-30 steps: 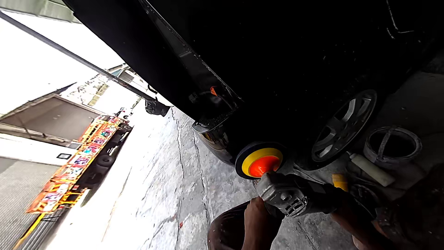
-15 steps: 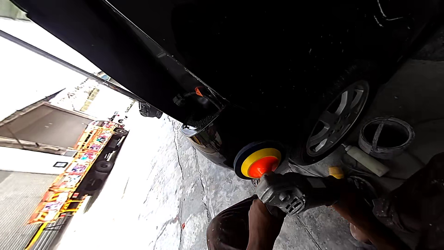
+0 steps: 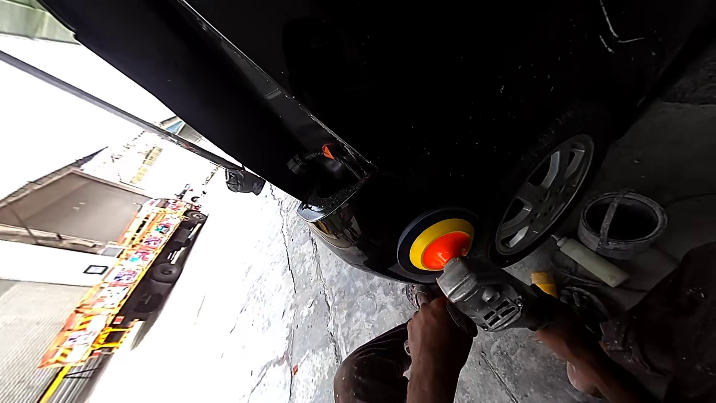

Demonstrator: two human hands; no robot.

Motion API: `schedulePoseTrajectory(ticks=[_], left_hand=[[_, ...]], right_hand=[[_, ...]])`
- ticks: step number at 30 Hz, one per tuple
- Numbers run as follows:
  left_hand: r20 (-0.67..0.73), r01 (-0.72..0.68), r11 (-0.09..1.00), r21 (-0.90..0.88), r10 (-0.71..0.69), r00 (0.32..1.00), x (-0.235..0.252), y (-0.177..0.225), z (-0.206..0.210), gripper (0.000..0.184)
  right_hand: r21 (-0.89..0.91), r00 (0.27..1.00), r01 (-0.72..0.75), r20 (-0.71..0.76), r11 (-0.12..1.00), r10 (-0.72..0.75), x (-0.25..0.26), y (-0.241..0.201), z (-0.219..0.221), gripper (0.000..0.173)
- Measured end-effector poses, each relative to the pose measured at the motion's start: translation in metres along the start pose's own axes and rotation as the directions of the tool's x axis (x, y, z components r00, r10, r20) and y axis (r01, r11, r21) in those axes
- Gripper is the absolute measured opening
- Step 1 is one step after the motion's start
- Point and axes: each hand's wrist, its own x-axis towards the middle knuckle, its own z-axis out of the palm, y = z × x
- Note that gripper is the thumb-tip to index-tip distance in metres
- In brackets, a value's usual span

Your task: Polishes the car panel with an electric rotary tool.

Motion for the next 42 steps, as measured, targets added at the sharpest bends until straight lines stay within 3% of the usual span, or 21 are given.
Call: schedulePoseTrajectory(ticks=[5, 9, 14, 24, 29, 35, 42], left_hand=[[0.039, -0.061, 0.996, 0.069, 0.059, 0.998, 0.003, 0.028, -0.005, 0.03], [-0.005, 0.007, 1.0, -0.025, -0.007, 1.0, 0.002, 0.001, 0.017, 0.034], [-0.035, 0.055, 0.998, -0.03, -0.056, 0.998, -0.002, -0.024, 0.023, 0.047], [0.062, -0.031, 0.99, 0.139, 0.022, 0.998, -0.001, 0.036, -0.011, 0.031], [0.046, 0.027, 0.994, 0.11, -0.032, 0.998, -0.006, 0.02, -0.001, 0.033], [0.055, 0.088, 0.996, 0.02, -0.089, 0.995, -0.011, 0.002, 0.015, 0.036], [0.084, 0.03, 0.998, 0.047, -0.034, 0.996, -0.004, 0.01, 0.011, 0.033]], right_hand=[[-0.057, 0.996, -0.078, 0.031, 0.995, 0.08, 0.002, 0.009, -0.01, 0.055], [-0.05, 1.0, 0.012, -0.012, 0.999, -0.013, 0.004, 0.012, -0.001, 0.044], [-0.059, 0.992, 0.077, 0.109, 0.995, -0.07, 0.006, -0.002, 0.009, 0.036], [0.079, 0.985, -0.075, 0.159, 0.994, 0.061, 0.007, 0.014, 0.003, 0.053], [0.038, 0.99, 0.04, 0.131, 0.998, -0.045, 0.011, 0.024, 0.021, 0.051], [-0.013, 0.975, 0.044, 0.217, 0.999, -0.04, 0.013, 0.027, 0.025, 0.046], [-0.012, 0.986, 0.059, 0.159, 0.998, -0.056, 0.009, 0.031, 0.018, 0.052]])
